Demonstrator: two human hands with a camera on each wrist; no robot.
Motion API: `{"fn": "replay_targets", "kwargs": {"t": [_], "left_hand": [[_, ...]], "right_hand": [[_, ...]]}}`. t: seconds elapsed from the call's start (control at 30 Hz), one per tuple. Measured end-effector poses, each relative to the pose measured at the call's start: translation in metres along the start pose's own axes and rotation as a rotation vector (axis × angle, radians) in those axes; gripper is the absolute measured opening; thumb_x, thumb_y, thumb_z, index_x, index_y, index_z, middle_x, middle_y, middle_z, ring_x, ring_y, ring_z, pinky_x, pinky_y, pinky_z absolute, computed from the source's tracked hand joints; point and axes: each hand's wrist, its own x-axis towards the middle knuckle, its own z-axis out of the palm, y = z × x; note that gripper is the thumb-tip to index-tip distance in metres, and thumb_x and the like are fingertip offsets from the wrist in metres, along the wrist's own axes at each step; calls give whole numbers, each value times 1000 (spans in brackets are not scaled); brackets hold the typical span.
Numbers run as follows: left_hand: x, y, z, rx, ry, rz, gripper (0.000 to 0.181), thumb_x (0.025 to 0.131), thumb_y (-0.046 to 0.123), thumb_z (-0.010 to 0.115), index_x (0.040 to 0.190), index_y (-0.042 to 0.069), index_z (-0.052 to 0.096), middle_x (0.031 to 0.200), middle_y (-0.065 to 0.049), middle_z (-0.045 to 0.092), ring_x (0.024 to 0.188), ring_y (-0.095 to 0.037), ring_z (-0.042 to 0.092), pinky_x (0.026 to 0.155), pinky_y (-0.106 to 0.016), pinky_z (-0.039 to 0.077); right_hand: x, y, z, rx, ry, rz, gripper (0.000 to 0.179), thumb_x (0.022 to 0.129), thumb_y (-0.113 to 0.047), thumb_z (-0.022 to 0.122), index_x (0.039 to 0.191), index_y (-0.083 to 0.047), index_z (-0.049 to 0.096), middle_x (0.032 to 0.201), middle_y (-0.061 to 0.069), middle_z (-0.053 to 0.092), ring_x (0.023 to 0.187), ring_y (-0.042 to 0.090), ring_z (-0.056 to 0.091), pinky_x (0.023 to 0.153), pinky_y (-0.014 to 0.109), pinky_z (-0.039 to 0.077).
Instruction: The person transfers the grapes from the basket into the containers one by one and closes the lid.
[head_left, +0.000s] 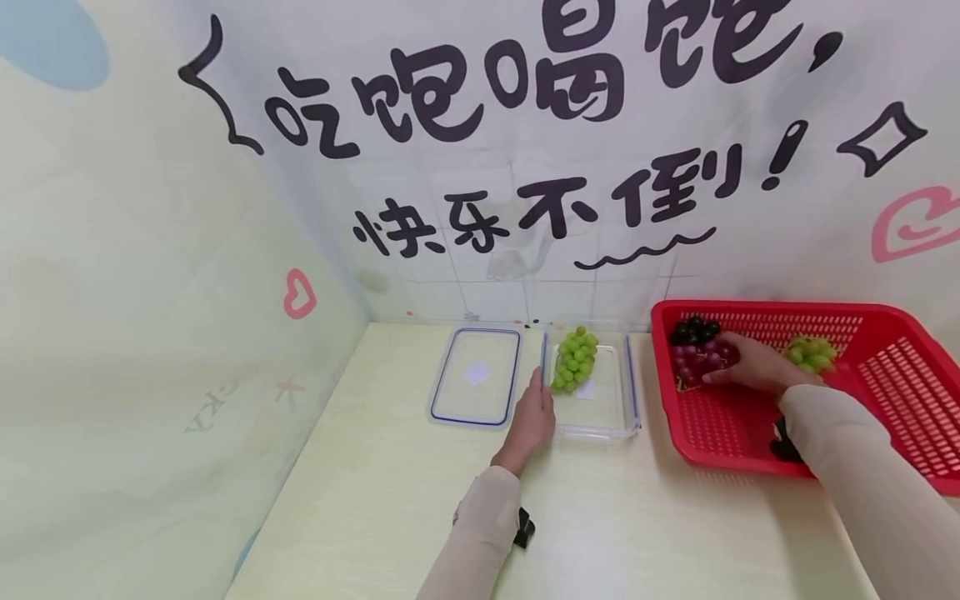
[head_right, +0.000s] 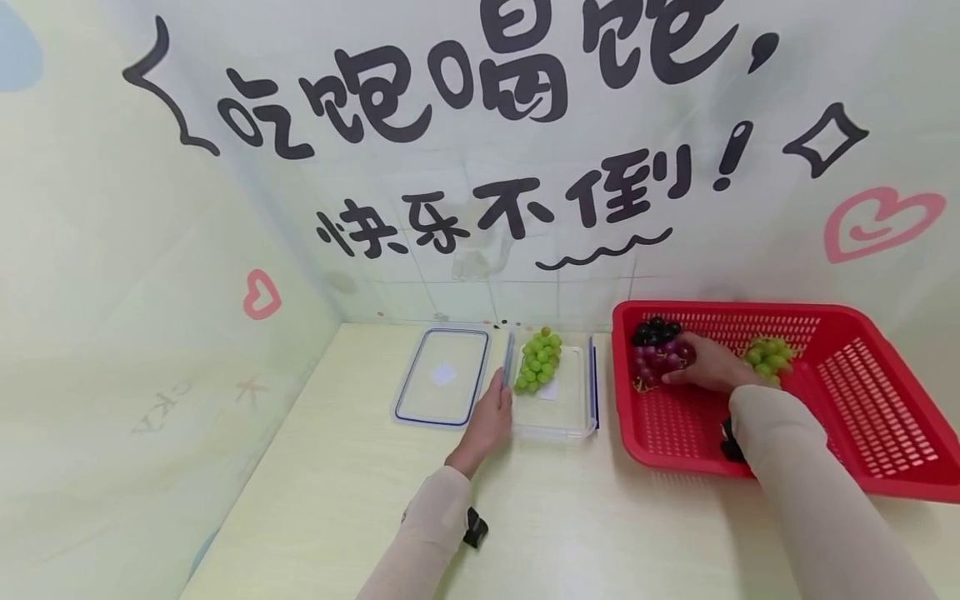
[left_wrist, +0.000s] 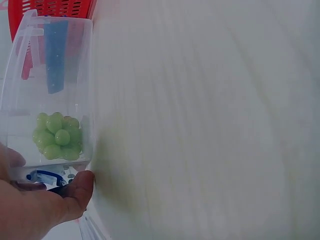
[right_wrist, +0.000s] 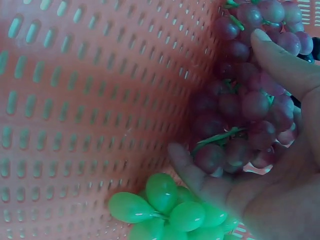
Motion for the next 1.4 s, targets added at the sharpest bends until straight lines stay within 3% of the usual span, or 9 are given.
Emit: {"fn": "replay_targets", "kwargs": {"t": [0.2, 0.37, 0.57, 0.67, 0.9, 1.03, 1.4], "left_hand": [[-2, 1, 0, 3, -8, -1, 51, 109, 14, 28, 156, -3, 17, 155, -25, 35, 144, -37, 34, 119, -48, 30], [-3, 1, 1, 1, -9, 6, 51, 109, 15, 27, 156, -3, 17, 155, -25, 35, 144, -38, 34, 119, -48, 31], [-4, 1, 1, -1, -4, 9, 51, 109, 14, 28, 156, -3, 18, 155, -26, 35, 144, -38, 35, 119, -49, 31], [-4, 1, 1, -2, 4, 12, 51, 109, 13, 28, 156, -4, 18, 154, -26, 36, 143, -38, 35, 119, -49, 31], [-2, 0, 0, -9, -5, -5, 52, 109, 15, 27, 157, -2, 16, 156, -25, 34, 144, -37, 33, 119, -48, 30], [-2, 0, -1, -14, -11, -5, 52, 109, 16, 27, 157, -1, 15, 157, -24, 32, 145, -37, 32, 120, -48, 29], [-1, 0, -1, -38, -9, -9, 52, 109, 15, 28, 157, -1, 16, 156, -24, 33, 145, -37, 32, 119, -48, 30]], "right_hand": [[-4, 5, 1, 14, 23, -11, 75, 89, -31, 74, 144, 4, 37, 135, 36, 44, 115, 51, 49, 98, 71, 42], [-5, 7, -1, 3, 40, -30, 66, 90, -26, 73, 141, 4, 42, 132, 35, 48, 110, 47, 53, 95, 66, 48], [-7, 11, -4, 39, 40, -40, 57, 92, -21, 70, 137, 4, 46, 121, 33, 53, 90, 33, 57, 70, 40, 59], [-9, 13, -7, 60, 37, -49, 53, 93, -19, 68, 135, 5, 45, 116, 31, 55, 85, 28, 57, 64, 37, 59], [-15, 11, -14, 93, 76, -77, 48, 95, -15, 65, 135, 6, 45, 122, 34, 51, 98, 38, 57, 70, 45, 62], [-17, 7, -17, 110, 87, -92, 48, 96, -16, 64, 136, 4, 45, 123, 33, 50, 99, 37, 57, 72, 45, 63], [-21, -7, -26, 156, 98, -79, 64, 95, -30, 66, 147, -3, 39, 134, 29, 42, 112, 41, 47, 77, 40, 62]]}}
